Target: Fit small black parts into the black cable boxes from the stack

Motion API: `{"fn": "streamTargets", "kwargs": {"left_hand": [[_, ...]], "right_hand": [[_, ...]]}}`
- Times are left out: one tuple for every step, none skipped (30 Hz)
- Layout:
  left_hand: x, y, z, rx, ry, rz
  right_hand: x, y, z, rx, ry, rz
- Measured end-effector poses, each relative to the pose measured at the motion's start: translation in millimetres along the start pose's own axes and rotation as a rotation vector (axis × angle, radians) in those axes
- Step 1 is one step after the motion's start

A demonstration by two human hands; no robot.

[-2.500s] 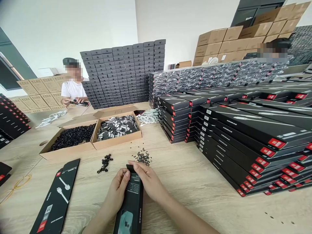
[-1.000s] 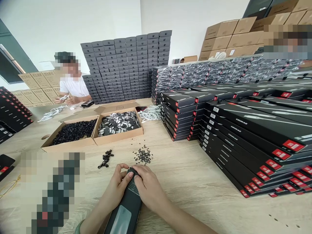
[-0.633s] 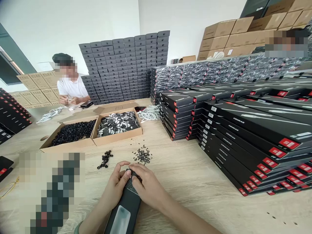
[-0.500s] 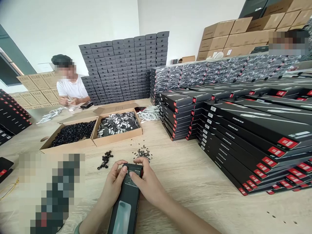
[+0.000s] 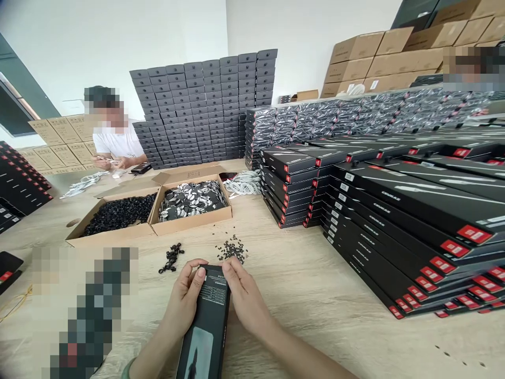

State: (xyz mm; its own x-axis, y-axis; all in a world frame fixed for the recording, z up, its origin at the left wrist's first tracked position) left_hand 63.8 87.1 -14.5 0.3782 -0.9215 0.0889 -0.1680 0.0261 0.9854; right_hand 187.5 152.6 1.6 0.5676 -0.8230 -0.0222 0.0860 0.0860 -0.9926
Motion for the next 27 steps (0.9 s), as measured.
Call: {"fn": "streamTargets", "kwargs": {"left_hand": [[0.3,-0.1,-0.9,0.012,-0.005,0.008],[0.4,-0.5,-1.5,0.015,-0.014,0.013],[0.5,-1.0,-1.9,0.01,-0.022,0.015],[0.5,-1.8,-2.1,0.001,-0.031,0.014],[0.3,-2.8,-2.0,-0.009,-0.039,0.013],[0.0,-4.1,-1.7,-0.019,-0.047,0.011],[-0.3,-5.5,-1.2,-0.029,-0.05,0.01],[-0.6,-7.0,-0.6,-0.04,-0.051,0.01],[-1.0,-8.3,0.0,-0.052,-0.052,0.01],[-1.2,-9.5,0.6,-0.067,-0.051,0.01],[-1.5,-10.5,1.1,-0.083,-0.052,0.007],[-1.6,-11.2,1.4,-0.098,-0.057,0.003],[-1.8,-11.8,1.6,-0.111,-0.062,-0.002],[-1.9,-12.2,1.6,-0.12,-0.07,-0.008],[-2.1,-12.7,1.6,-0.125,-0.077,-0.012],[-2.3,-13.2,1.7,-0.128,-0.084,-0.013],[-2.6,-13.8,2.0,-0.129,-0.085,-0.009],[-3.0,-14.4,2.5,-0.131,-0.083,-0.001],[-3.4,-14.8,3.0,-0.134,-0.079,0.01],[-4.0,-14.6,3.7,-0.138,-0.071,0.017],[-4.6,-13.4,4.6,-0.14,-0.059,0.015],[-5.3,-11.4,5.6,-0.133,-0.043,0.005],[-6.1,-8.8,6.7,-0.119,-0.022,-0.011],[-6.8,-6.2,7.7,-0.099,-0.002,-0.026],[-7.5,-3.9,8.6,-0.076,0.019,-0.038],[-8.2,-2.3,9.4,-0.055,0.038,-0.044],[-8.7,-1.5,10.0,-0.037,0.054,-0.044]], "right_hand": [[-3.0,1.4,1.2,-0.052,-0.015,-0.027],[-6.0,3.2,1.8,-0.102,-0.04,-0.06],[-8.7,5.4,2.1,-0.142,-0.064,-0.099],[-11.0,7.7,2.3,-0.175,-0.082,-0.138],[-13.0,9.8,3.1,-0.199,-0.086,-0.171],[-14.6,11.5,4.3,-0.213,-0.078,-0.196],[-15.8,12.8,5.6,-0.217,-0.068,-0.213],[-16.8,13.9,7.0,-0.217,-0.062,-0.226],[-17.6,14.9,8.3,-0.216,-0.063,-0.237],[-18.3,15.9,9.7,-0.217,-0.073,-0.25],[-19.0,17.0,11.0,-0.219,-0.089,-0.266],[-19.6,18.2,12.5,-0.223,-0.107,-0.285],[-20.2,19.2,14.0,-0.226,-0.125,-0.302],[-20.6,19.7,15.3,-0.222,-0.14,-0.314],[-20.7,19.7,16.3,-0.205,-0.152,-0.317],[-20.6,18.7,17.0,-0.174,-0.156,-0.304],[-20.1,16.5,17.4,-0.13,-0.149,-0.272],[-19.0,13.4,17.3,-0.076,-0.132,-0.224],[-17.2,9.5,16.5,-0.018,-0.108,-0.168],[-14.6,5.4,15.1,0.038,-0.083,-0.109],[-11.4,1.3,12.8,0.084,-0.064,-0.053],[-8.0,-2.3,9.7,0.12,-0.056,-0.001],[-4.6,-5.3,5.9,0.145,-0.064,0.042],[-1.5,-7.5,2.0,0.154,-0.081,0.078],[0.9,-8.6,-1.4,0.152,-0.097,0.098],[2.4,-8.5,-3.8,0.14,-0.103,0.1],[3.1,-7.4,-5.3,0.119,-0.102,0.086]]}}
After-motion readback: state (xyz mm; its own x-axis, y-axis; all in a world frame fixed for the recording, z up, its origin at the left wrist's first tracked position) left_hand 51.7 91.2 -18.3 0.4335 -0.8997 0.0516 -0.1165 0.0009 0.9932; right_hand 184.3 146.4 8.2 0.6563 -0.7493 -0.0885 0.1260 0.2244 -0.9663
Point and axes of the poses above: each hand's wrist, its own x-axis away from the middle knuckle, its own z-axis out of the back of the hand, y = z × x, the point moved 5 cm from there along -x, towards the middle knuckle, and after that the axes turned 1 degree about y, right-handed, at the moved point
